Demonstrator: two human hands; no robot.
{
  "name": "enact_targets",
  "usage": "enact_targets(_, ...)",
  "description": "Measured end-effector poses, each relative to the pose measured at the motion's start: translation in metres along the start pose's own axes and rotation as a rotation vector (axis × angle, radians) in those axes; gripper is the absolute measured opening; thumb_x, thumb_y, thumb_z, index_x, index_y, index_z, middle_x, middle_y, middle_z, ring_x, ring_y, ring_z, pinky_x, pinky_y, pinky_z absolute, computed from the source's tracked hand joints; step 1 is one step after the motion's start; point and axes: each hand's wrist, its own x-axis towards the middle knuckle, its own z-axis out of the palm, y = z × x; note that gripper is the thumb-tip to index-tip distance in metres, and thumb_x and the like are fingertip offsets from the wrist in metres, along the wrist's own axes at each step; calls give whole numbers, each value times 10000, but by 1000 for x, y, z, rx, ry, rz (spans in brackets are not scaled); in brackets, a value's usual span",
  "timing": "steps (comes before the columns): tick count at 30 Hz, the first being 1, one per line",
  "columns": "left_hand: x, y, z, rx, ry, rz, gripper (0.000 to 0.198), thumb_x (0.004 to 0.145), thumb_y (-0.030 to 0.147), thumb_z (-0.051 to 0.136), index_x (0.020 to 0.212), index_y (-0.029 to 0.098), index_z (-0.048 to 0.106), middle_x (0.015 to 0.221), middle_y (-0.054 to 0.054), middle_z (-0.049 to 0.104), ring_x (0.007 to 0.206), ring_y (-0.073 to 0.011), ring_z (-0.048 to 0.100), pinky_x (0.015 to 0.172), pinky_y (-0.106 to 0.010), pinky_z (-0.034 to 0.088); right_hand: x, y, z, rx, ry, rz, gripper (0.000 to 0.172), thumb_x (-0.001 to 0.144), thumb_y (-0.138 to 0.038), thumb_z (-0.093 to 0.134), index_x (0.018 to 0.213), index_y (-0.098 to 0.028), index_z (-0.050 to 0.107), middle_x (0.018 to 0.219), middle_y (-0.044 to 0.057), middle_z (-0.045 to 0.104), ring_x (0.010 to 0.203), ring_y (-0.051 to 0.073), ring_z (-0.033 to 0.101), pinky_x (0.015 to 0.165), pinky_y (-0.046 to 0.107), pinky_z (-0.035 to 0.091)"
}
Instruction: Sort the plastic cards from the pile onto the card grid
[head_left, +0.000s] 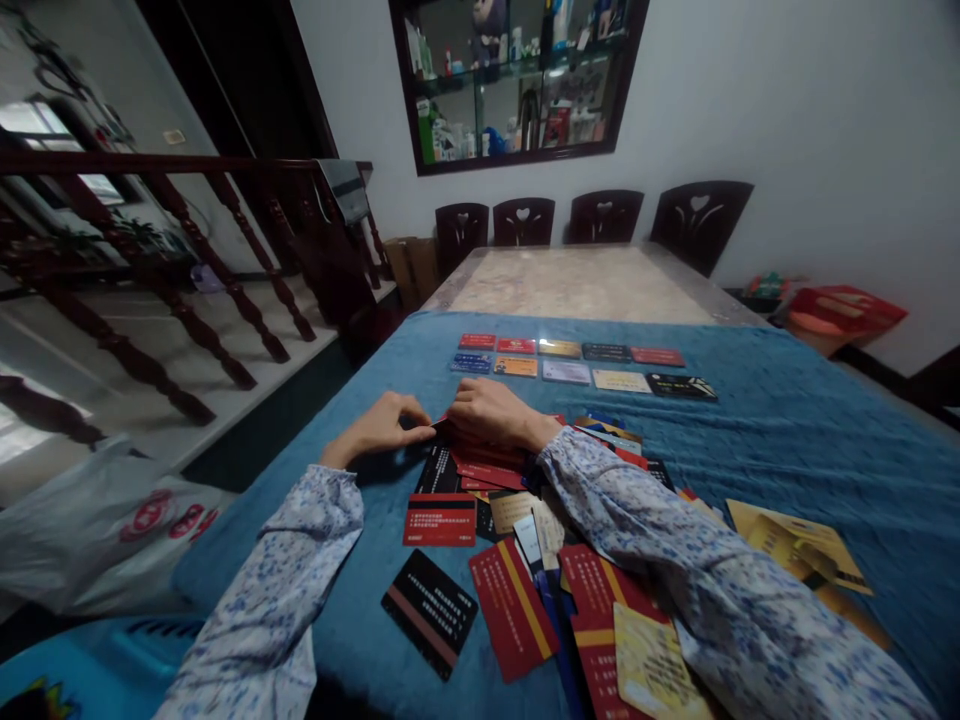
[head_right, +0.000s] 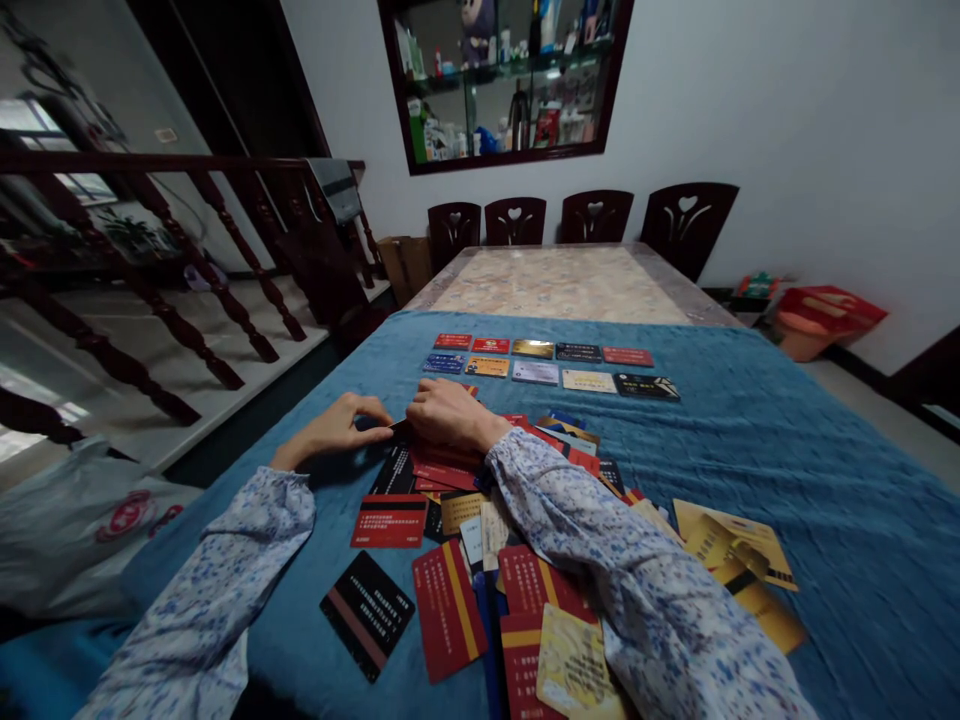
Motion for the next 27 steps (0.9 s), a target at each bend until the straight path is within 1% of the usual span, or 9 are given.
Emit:
enact_targets(5,0,-2,0,-43,70,-19,286,835,428,672,824,179,813,819,-39,778,793,-200,671,756,-279,506,-2,-1,-6,-45,0,101,260,1008,-175,581,798,-159,735,787,83,724,784,181,529,655,310,309)
enact_targets(9,-1,-6,1,-59,142,-22,271,838,382,647,843,166,809,824,-45,783,776,-196,678,771,-285,518,-3,-3,-9,-32,-13,178,238,1010,-177,576,857,-158,756,812,92,728,830,198,547,669,309,338)
enact_targets(13,1,-11,4,-55,188,-26,234,820,313,622,830,170,806,787,-32,770,745,-184,671,740,-265,520,-4,-2,-7,11,-13,243,221,1012,-159,562,937,-157,769,865,98,741,873,202,568,713,301,370)
enact_targets(18,3,-14,8,-32,191,-25,203,820,258,611,818,189,802,769,-19,760,715,-167,651,709,-246,511,-4,-3,-3,30,-29,296,198,1000,-163,571,1036,-160,766,938,103,753,900,210,581,742,305,396)
enact_targets(24,5,-17,8,5,195,54,171,828,228,634,777,182,790,773,-22,728,728,-157,643,719,-248,499,-3,-5,-5,62,-76,351,206,999,-173,564,1084,-158,751,1012,119,762,939,219,600,769,311,405)
enact_targets(27,5,-18,8,25,201,64,185,838,232,629,782,179,797,747,-17,699,731,-156,634,719,-246,498,-4,-5,-6,74,-87,387,216,990,-155,566,1115,-165,742,1035,119,766,961,224,606,778,312,403)
